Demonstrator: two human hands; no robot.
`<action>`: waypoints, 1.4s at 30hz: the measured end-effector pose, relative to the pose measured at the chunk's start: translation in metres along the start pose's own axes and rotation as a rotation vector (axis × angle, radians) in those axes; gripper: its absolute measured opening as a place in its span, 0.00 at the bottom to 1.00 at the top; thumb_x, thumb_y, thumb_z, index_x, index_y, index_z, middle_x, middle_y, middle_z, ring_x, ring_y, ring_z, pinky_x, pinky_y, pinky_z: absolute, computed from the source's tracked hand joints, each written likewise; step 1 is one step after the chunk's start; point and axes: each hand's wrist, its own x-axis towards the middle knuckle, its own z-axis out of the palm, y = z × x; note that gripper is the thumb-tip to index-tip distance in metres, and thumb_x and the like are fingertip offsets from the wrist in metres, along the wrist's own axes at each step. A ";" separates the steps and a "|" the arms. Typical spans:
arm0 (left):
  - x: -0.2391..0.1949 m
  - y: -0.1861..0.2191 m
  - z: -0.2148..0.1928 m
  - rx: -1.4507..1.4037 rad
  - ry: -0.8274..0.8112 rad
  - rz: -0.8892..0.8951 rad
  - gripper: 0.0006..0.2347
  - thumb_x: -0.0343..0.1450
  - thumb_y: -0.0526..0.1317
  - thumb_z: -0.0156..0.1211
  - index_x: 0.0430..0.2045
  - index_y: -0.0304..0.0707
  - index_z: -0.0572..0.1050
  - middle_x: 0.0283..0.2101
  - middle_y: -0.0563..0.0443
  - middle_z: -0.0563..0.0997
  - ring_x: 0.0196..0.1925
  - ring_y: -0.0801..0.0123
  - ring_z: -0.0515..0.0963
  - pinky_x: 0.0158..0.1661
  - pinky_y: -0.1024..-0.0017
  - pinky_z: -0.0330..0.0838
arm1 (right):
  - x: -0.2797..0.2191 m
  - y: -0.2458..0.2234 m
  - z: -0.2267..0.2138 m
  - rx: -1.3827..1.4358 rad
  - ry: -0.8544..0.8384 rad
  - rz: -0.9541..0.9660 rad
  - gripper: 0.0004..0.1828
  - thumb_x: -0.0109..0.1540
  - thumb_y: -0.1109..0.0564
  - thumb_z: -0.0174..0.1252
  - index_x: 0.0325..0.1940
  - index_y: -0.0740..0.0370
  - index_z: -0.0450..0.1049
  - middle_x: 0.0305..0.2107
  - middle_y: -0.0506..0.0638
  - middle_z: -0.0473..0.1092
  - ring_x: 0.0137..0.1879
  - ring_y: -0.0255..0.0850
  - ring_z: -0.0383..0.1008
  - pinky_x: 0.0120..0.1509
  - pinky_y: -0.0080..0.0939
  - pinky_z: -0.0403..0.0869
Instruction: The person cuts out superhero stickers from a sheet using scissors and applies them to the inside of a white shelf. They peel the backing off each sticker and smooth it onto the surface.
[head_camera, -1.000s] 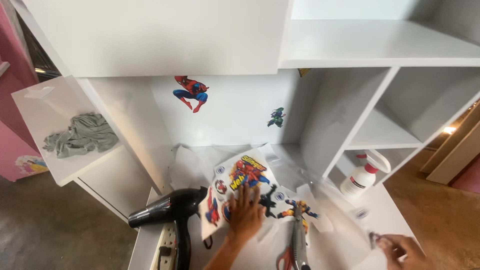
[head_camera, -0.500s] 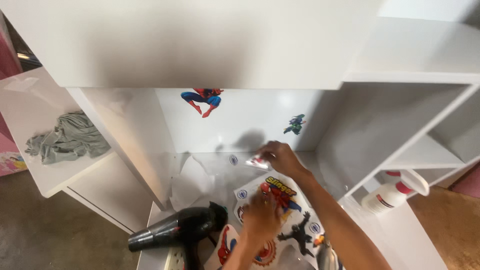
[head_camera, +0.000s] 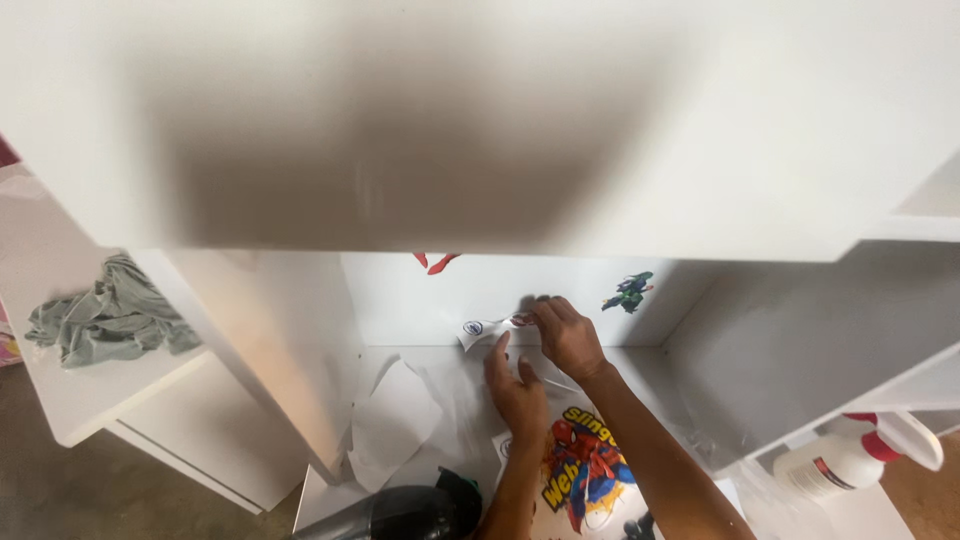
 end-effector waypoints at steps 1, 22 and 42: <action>0.001 -0.004 0.006 -0.014 0.030 -0.011 0.21 0.69 0.34 0.55 0.59 0.50 0.74 0.55 0.45 0.77 0.53 0.49 0.79 0.51 0.57 0.76 | -0.002 0.003 0.004 -0.027 0.010 -0.019 0.03 0.65 0.59 0.59 0.37 0.53 0.74 0.25 0.43 0.70 0.37 0.40 0.78 0.38 0.34 0.77; 0.004 0.000 0.008 0.312 -0.102 0.187 0.35 0.67 0.28 0.56 0.72 0.57 0.57 0.78 0.39 0.46 0.77 0.44 0.54 0.68 0.43 0.56 | -0.026 0.021 0.026 0.147 0.082 0.016 0.10 0.68 0.61 0.57 0.54 0.62 0.69 0.38 0.52 0.74 0.40 0.43 0.75 0.33 0.40 0.79; 0.004 -0.009 0.016 0.404 -0.028 0.142 0.37 0.64 0.31 0.55 0.73 0.47 0.54 0.76 0.44 0.58 0.75 0.50 0.59 0.66 0.46 0.54 | -0.012 0.002 0.022 0.058 0.155 -0.005 0.04 0.69 0.62 0.55 0.48 0.63 0.70 0.34 0.48 0.71 0.37 0.40 0.72 0.29 0.38 0.76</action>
